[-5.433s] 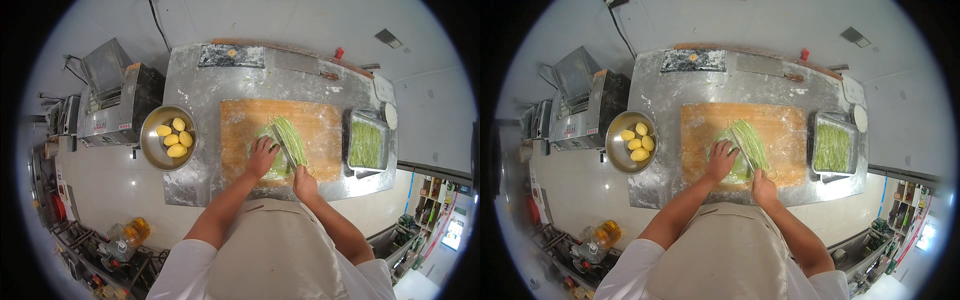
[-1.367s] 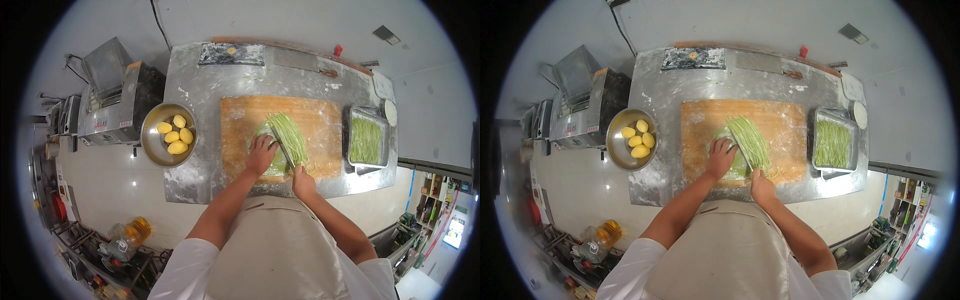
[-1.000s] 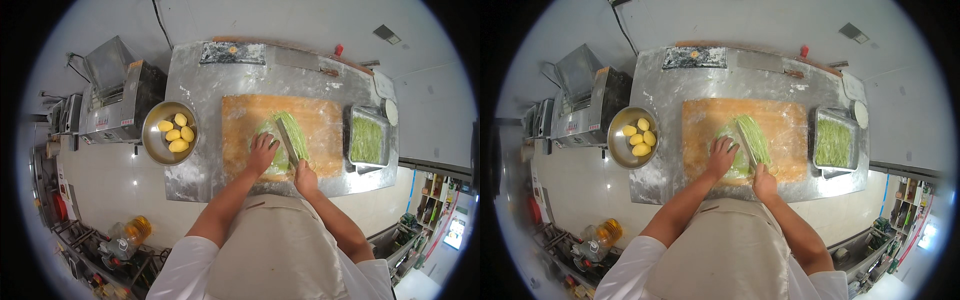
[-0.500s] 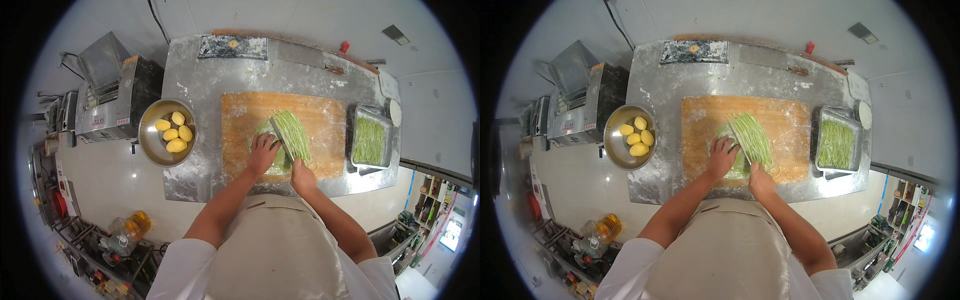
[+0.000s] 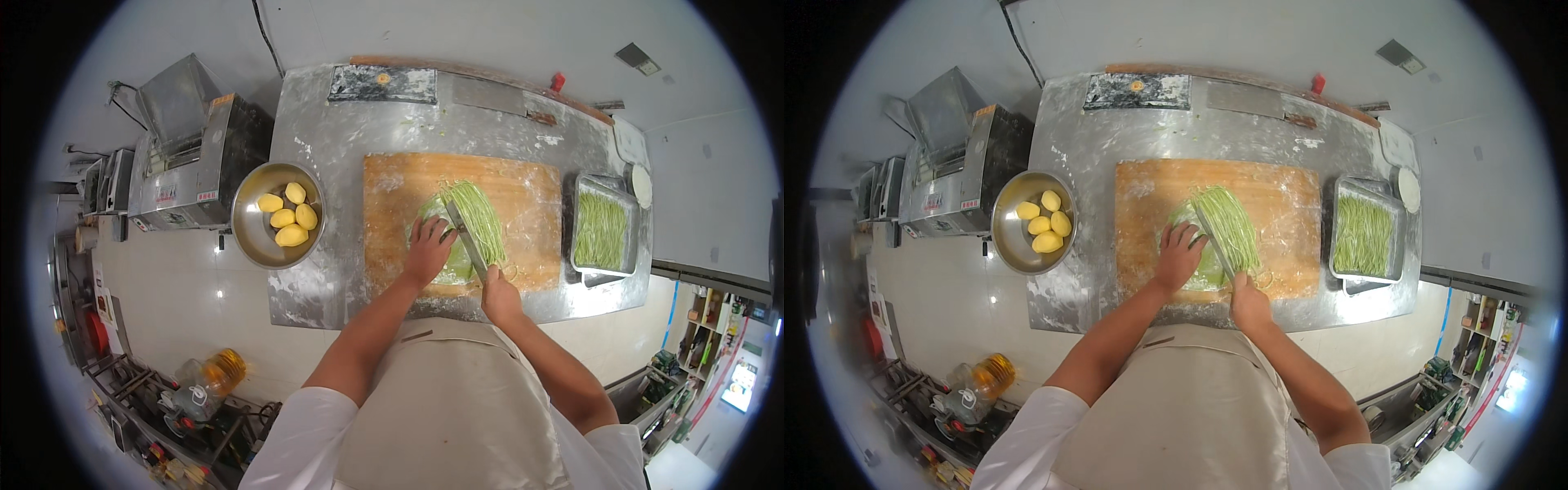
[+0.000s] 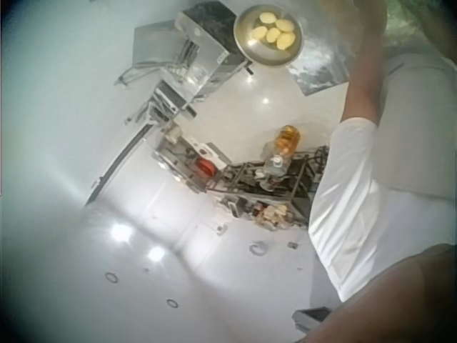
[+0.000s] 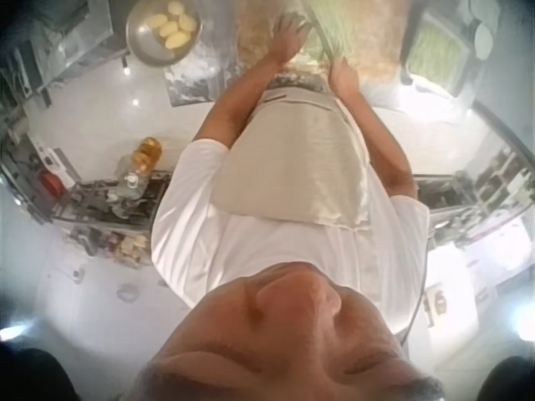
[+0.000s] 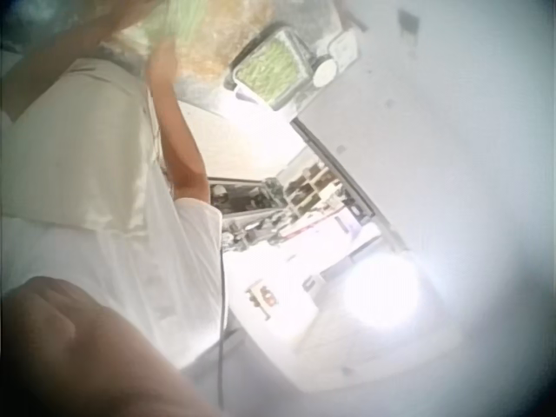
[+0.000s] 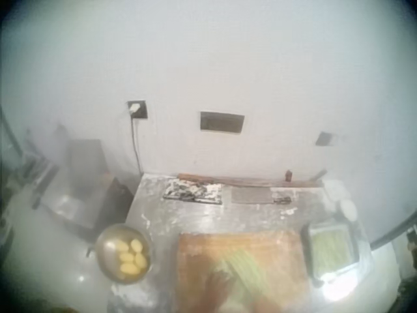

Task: The person slices a folded green dough sheet into thin noodles using a cleaver on a wooden cutting board. The cut noodles are gathered and transferred into a metal tray. A bowl of peeled potatoes sits nearby.

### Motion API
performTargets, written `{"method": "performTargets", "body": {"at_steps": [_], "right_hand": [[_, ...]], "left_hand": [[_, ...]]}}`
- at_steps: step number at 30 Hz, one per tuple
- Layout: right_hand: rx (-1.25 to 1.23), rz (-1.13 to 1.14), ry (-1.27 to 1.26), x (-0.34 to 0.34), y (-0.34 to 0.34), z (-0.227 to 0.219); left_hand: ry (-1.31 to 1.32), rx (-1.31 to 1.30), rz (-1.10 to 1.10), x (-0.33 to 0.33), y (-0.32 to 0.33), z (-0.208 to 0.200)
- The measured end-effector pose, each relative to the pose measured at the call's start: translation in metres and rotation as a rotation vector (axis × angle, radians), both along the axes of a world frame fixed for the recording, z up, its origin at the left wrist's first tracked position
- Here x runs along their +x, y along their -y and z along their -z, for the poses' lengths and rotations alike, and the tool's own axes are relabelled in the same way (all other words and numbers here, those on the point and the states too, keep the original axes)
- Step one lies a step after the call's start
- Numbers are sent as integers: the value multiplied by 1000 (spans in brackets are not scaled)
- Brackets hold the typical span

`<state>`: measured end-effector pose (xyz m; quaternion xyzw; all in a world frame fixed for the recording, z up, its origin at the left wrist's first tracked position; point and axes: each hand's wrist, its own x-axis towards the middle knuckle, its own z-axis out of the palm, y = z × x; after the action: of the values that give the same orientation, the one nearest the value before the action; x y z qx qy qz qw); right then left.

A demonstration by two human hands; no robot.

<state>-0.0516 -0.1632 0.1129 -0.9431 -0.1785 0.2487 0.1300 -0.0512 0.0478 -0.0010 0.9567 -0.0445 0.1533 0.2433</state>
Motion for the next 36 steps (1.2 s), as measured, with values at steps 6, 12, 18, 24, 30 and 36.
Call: {"method": "performTargets", "body": {"at_steps": [6, 12, 18, 24, 30, 36], "right_hand": [[6, 22, 32, -5, 0, 29], [32, 2, 95, 7, -4, 16], [-33, -23, 22, 7, -15, 1], [-27, -22, -24, 14, -20, 9], [-4, -9, -18, 25, -34, 28], [3, -51, 34, 27, -27, 7]], "left_hand": [[-49, -13, 35, -4, -2, -4], [-33, 36, 3, -3, 0, 0], [-19, -21, -1, -2, -2, 0], [-29, 2, -1, -3, -3, -3], [-6, 34, -3, -3, -1, 5], [29, 18, -31, -1, 0, 3]]}}
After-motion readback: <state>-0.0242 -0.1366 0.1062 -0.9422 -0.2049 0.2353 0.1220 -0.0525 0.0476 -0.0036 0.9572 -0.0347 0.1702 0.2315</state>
